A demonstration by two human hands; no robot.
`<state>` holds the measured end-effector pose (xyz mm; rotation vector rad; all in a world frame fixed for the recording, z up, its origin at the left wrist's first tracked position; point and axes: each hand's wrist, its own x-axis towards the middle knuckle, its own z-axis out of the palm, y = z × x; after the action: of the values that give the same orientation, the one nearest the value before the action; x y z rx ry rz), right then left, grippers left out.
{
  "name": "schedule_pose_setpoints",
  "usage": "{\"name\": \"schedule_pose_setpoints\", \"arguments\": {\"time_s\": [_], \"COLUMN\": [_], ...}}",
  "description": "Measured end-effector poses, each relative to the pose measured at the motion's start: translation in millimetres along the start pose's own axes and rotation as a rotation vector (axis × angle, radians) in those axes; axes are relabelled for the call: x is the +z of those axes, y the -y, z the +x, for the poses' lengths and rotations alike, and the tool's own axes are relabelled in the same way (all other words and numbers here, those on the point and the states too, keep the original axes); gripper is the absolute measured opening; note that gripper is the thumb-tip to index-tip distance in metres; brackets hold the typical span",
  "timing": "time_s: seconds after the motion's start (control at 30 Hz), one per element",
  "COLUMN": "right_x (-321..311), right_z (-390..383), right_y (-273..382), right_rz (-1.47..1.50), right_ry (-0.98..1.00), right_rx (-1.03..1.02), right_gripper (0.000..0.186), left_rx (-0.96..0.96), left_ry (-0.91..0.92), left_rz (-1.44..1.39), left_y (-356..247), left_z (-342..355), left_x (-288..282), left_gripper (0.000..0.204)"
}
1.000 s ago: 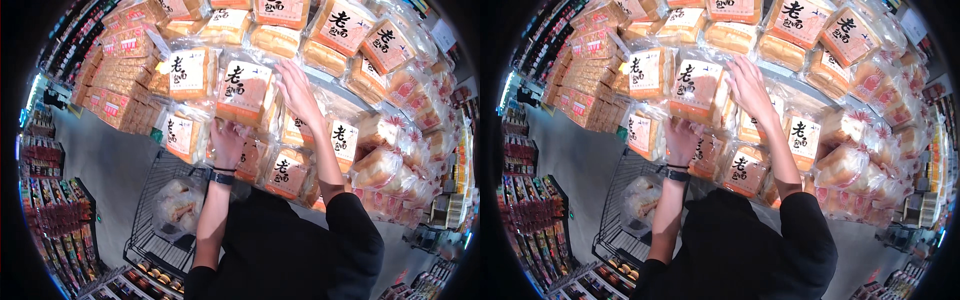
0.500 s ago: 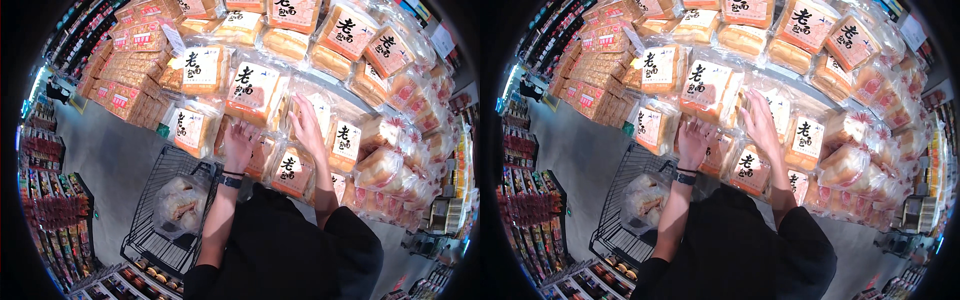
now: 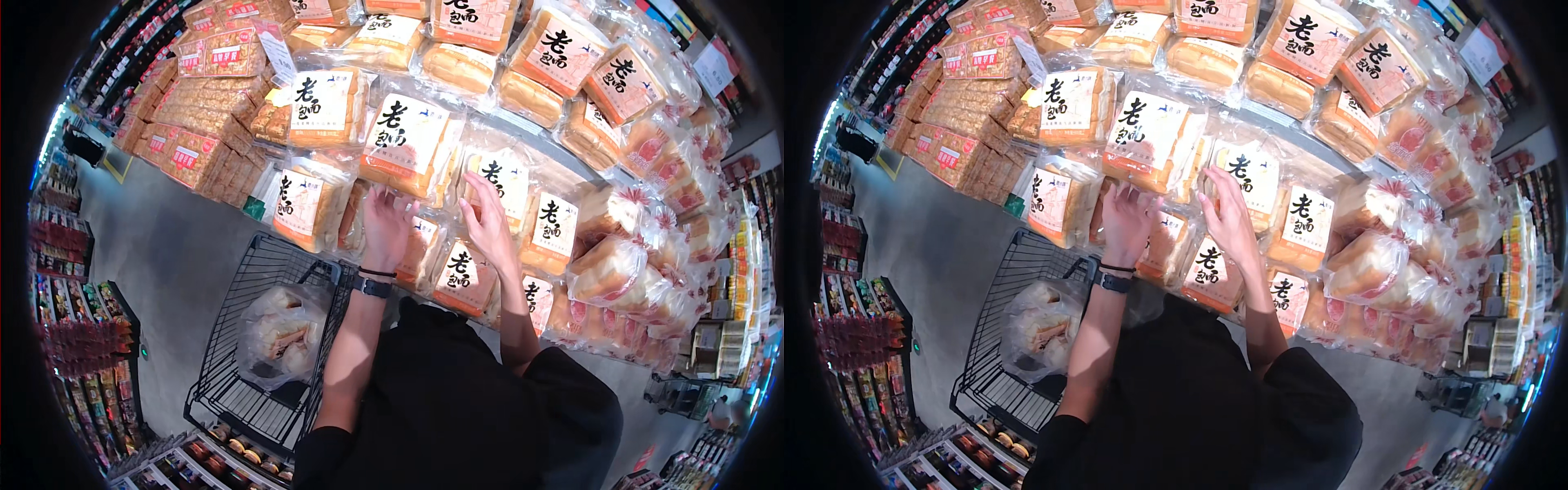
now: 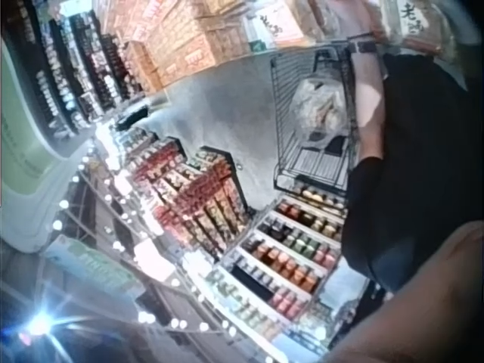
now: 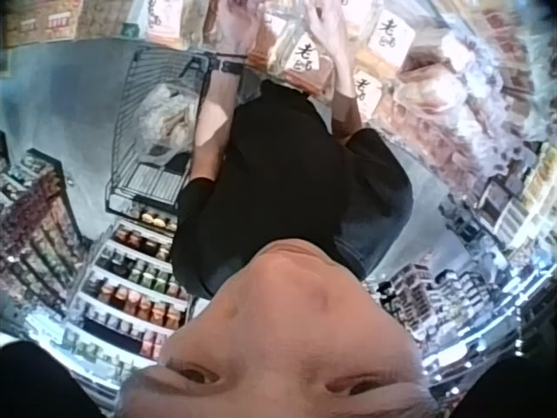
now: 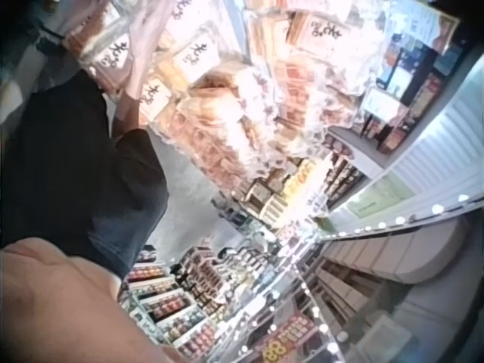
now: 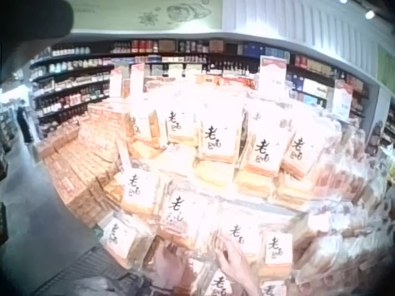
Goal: Selecting bags of bread from a supermarket shelf and placing them into a shopping cart.
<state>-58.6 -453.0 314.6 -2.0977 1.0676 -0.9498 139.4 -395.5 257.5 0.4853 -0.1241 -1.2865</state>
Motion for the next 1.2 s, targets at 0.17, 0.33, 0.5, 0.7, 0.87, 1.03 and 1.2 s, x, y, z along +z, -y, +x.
{"name": "schedule_pose_setpoints", "arguments": {"time_s": [0.17, 0.33, 0.5, 0.7, 0.87, 1.03, 1.2], "right_x": [4, 10, 14, 23, 34, 48, 56], "right_z": [-11, -18, -19, -19, -15, -13, -17], "right_y": [-3, -8, 2, 6, 13, 20, 29], "right_rz": [-0.029, -0.018, -0.001, 0.098, 0.121, 0.157, 0.144], "right_ry": [0.092, 0.154, 0.16, 0.075, -0.127, -0.217, -0.228], "right_rx": [-0.035, -0.032, -0.025, -0.008, -0.09, -0.134, -0.173], "right_gripper": [0.043, 0.045, 0.042, 0.031, 0.024, 0.026, 0.029], "left_rx": [-0.032, -0.033, -0.021, -0.026, -0.017, -0.024, -0.08], "left_ry": [0.007, -0.022, -0.076, -0.026, -0.039, -0.014, 0.037], "left_rz": [0.021, -0.004, 0.033, 0.19, 0.225, 0.175, 0.215], "left_y": [-9, 4, 7, -3, -11, -17, -22], "left_z": [16, 12, -5, -21, -40, -53, -73], "left_x": [5, 2, -2, -10, -7, -14, -24], "left_gripper": [0.041, 0.039, 0.045, 0.057, 0.062, 0.059, 0.06]}}
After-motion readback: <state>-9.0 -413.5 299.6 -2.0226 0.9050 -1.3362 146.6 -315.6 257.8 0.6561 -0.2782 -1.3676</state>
